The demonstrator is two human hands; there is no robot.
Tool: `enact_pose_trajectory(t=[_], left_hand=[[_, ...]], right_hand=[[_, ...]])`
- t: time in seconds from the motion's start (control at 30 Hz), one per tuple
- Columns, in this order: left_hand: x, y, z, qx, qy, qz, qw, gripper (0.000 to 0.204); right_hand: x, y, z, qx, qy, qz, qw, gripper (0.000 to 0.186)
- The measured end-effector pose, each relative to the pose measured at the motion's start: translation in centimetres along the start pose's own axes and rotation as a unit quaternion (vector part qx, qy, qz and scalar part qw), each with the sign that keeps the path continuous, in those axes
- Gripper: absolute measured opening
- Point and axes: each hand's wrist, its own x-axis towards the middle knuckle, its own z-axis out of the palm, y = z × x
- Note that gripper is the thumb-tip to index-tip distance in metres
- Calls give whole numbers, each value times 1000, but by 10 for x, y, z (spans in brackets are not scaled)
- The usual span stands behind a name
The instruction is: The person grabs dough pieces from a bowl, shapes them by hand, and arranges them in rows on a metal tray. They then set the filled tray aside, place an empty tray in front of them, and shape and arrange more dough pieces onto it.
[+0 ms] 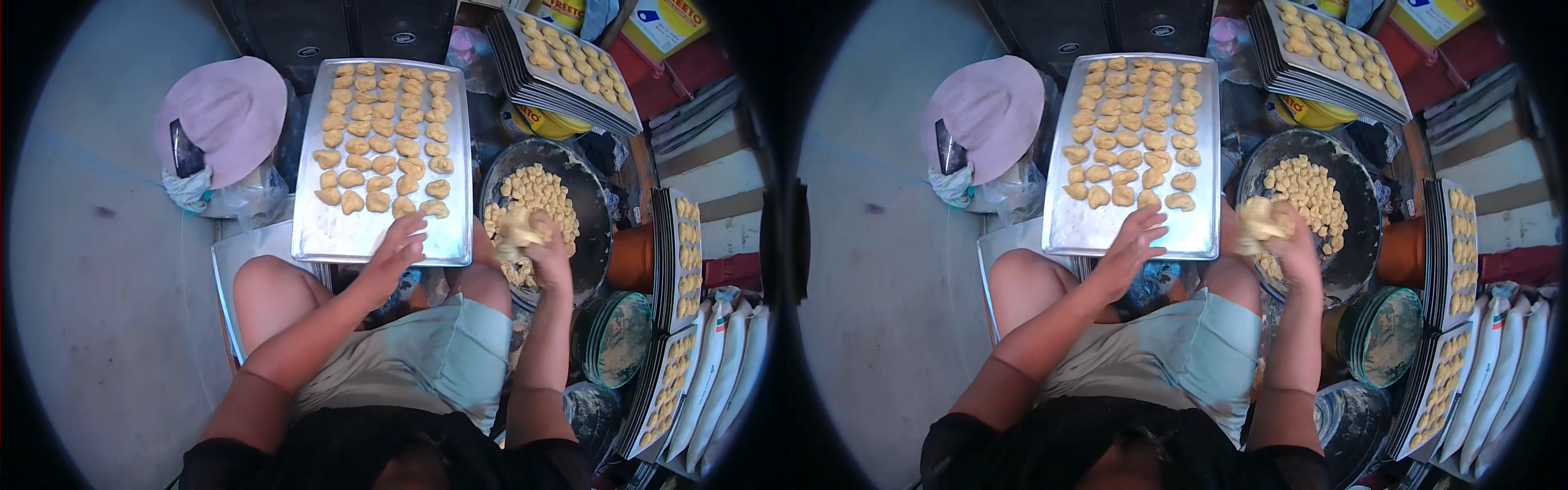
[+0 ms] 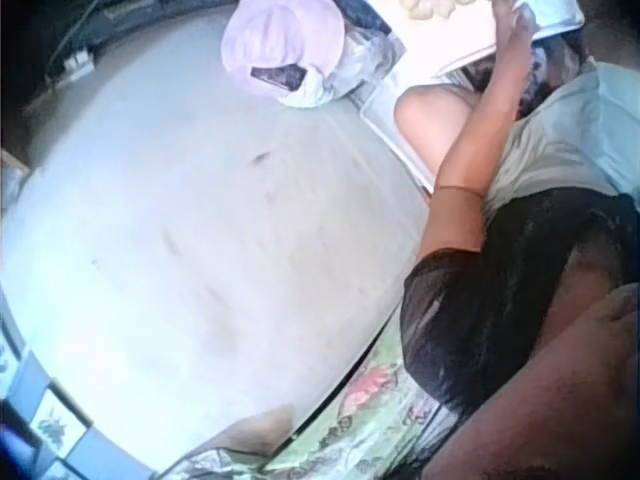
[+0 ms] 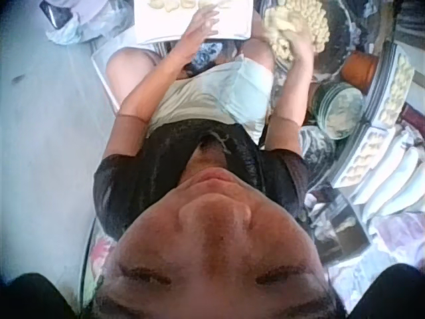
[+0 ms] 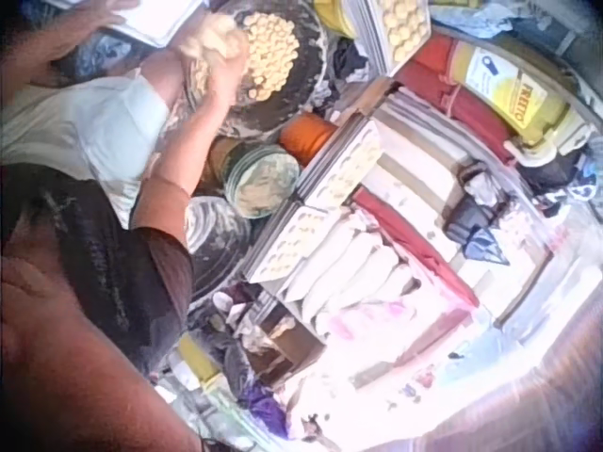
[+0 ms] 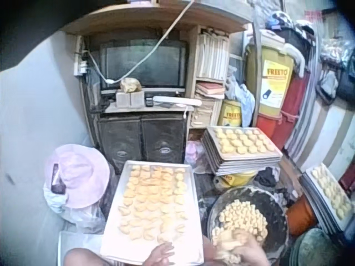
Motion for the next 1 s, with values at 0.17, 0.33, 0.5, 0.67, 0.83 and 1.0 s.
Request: enact_pose_trajectory(t=[0.17, 0.33, 0.5, 0.67, 0.83, 1.0], left_hand=[[10, 12, -9, -297, -5, -59, 953, 53], [5, 23, -89, -331, 61, -69, 939, 42], [3, 24, -138, -300, 43, -114, 946, 30], [-5, 34, -154, -227, 75, -118, 964, 26], [-12, 51, -154, -180, 143, -78, 970, 28], [-9, 59, -160, -128, 179, -43, 975, 29]], right_hand=[[16, -9, 180, -305, -126, -140, 934, 51], [16, -5, 247, -453, -89, -374, 805, 57], [34, 18, 260, -182, -233, -18, 955, 42], [36, 37, 256, 20, -186, 63, 980, 28], [50, 64, 256, 89, -117, 71, 987, 18], [49, 99, 271, 12, -162, 37, 986, 19]])
